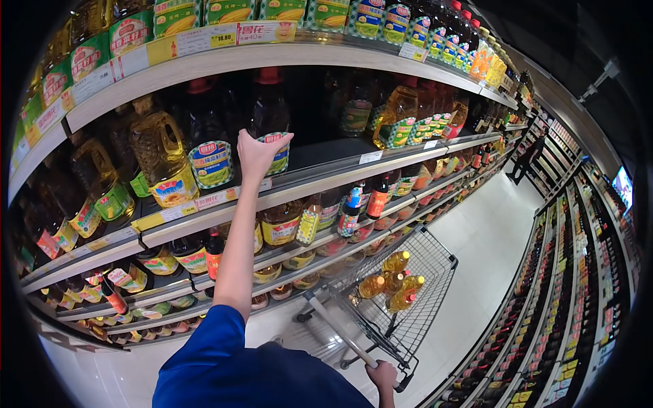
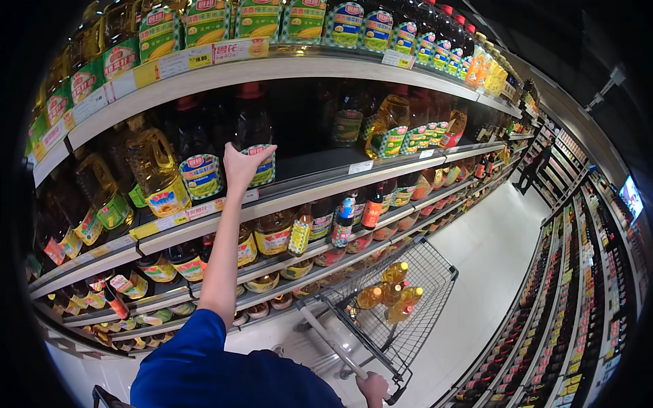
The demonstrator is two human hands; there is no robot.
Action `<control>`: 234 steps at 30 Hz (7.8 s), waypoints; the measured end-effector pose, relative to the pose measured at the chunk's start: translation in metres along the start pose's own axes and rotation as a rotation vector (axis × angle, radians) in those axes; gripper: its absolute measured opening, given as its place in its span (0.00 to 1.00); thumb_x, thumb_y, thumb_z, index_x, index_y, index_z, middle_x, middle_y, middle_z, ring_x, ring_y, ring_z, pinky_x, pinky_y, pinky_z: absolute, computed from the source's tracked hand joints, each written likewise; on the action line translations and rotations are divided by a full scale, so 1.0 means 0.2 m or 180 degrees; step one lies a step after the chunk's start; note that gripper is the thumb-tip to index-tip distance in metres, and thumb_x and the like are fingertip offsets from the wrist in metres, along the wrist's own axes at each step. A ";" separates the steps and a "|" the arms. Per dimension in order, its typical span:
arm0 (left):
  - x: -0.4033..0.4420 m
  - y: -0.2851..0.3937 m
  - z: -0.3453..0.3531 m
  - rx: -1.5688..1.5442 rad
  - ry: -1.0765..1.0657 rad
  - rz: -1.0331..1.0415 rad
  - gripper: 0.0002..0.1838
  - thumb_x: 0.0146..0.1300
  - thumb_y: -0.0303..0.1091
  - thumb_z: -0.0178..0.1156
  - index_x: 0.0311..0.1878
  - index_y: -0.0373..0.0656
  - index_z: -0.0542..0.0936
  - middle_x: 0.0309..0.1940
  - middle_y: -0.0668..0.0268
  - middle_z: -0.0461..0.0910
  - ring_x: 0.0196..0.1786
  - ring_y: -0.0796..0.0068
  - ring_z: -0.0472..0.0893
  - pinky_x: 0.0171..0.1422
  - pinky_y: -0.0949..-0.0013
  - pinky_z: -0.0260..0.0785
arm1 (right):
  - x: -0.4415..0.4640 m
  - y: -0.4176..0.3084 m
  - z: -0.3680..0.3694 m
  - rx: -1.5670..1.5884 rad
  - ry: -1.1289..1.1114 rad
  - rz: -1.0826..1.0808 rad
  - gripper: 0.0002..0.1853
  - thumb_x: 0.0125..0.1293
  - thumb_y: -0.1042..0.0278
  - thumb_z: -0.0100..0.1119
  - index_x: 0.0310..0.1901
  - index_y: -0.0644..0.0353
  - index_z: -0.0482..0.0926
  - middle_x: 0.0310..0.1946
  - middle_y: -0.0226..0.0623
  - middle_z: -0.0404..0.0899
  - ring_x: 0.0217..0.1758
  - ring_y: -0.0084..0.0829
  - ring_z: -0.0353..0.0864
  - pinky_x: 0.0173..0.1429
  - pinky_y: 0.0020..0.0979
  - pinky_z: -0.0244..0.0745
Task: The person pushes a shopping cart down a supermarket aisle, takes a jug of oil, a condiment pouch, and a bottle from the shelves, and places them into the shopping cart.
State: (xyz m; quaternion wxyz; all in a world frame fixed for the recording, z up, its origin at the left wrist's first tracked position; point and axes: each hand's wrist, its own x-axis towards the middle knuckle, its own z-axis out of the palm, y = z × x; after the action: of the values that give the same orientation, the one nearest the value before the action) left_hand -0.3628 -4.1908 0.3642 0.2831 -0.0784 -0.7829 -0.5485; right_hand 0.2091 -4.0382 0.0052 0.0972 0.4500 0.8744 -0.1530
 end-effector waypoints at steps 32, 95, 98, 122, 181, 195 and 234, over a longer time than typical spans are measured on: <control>-0.50 0.37 -0.44 -0.1812 -0.1078 0.1396 0.62 0.27 0.41 0.89 0.69 0.33 0.65 0.61 0.56 0.75 0.61 0.66 0.79 0.68 0.62 0.71 | 0.16 -0.47 -0.82 0.1189 -0.0556 -0.1208 0.35 0.65 0.45 0.64 0.63 0.66 0.72 0.57 0.54 0.78 0.61 0.50 0.77 0.65 0.40 0.72; -1.38 -0.76 -0.40 -0.5917 -0.5685 -0.5804 0.64 0.48 0.85 0.53 0.73 0.36 0.61 0.59 0.44 0.74 0.54 0.49 0.79 0.59 0.47 0.74 | 0.15 -1.69 -1.18 0.3551 0.0353 -0.2184 0.39 0.66 0.60 0.69 0.74 0.55 0.60 0.69 0.40 0.64 0.71 0.32 0.66 0.71 0.36 0.67; -1.47 -0.78 -0.33 -0.6298 -0.6248 -0.6006 0.63 0.51 0.83 0.54 0.73 0.33 0.60 0.56 0.43 0.74 0.54 0.48 0.79 0.60 0.48 0.73 | 0.15 -1.64 -1.17 0.3494 0.0438 -0.1697 0.32 0.67 0.60 0.68 0.69 0.57 0.66 0.61 0.39 0.73 0.63 0.31 0.75 0.67 0.34 0.71; -1.63 -0.46 -0.21 -0.4960 -0.5773 -0.6457 0.38 0.71 0.52 0.55 0.72 0.31 0.61 0.50 0.53 0.76 0.51 0.54 0.80 0.62 0.53 0.73 | 0.73 -1.02 -0.78 0.5310 -0.2659 -0.1605 0.23 0.70 0.49 0.56 0.50 0.63 0.79 0.48 0.34 0.79 0.55 0.27 0.77 0.62 0.28 0.70; -1.88 -0.07 0.30 -0.3083 -0.3822 -0.3841 0.29 0.71 0.47 0.57 0.64 0.36 0.61 0.63 0.40 0.70 0.66 0.48 0.74 0.71 0.50 0.68 | 0.87 -0.10 -1.38 0.6843 -0.1604 -0.3862 0.75 0.39 0.48 0.81 0.78 0.69 0.35 0.77 0.46 0.50 0.76 0.38 0.59 0.78 0.42 0.55; -1.40 0.13 -0.03 -0.4392 -0.2188 -0.1667 0.27 0.71 0.45 0.58 0.61 0.36 0.62 0.62 0.40 0.70 0.66 0.49 0.74 0.72 0.50 0.66 | 0.51 -0.89 -1.55 0.5104 -0.1147 -0.3255 0.62 0.50 0.68 0.81 0.77 0.61 0.42 0.72 0.39 0.58 0.75 0.31 0.58 0.78 0.38 0.56; -0.81 0.61 -0.67 -0.2209 -0.2895 0.1029 0.75 0.35 0.30 0.83 0.80 0.35 0.38 0.80 0.51 0.48 0.80 0.60 0.55 0.81 0.59 0.49 | 0.22 -1.69 -1.92 0.7194 -0.0188 -0.2956 0.30 0.80 0.43 0.34 0.64 0.60 0.72 0.55 0.38 0.80 0.52 0.31 0.81 0.61 0.35 0.76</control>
State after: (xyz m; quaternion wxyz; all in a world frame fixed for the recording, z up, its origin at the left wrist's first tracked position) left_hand -0.1276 -4.2352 0.4087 -0.0430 -0.5116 -0.5787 -0.6336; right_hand -0.1049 -4.0543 0.4109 -0.3927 -0.0775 0.3244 -0.8571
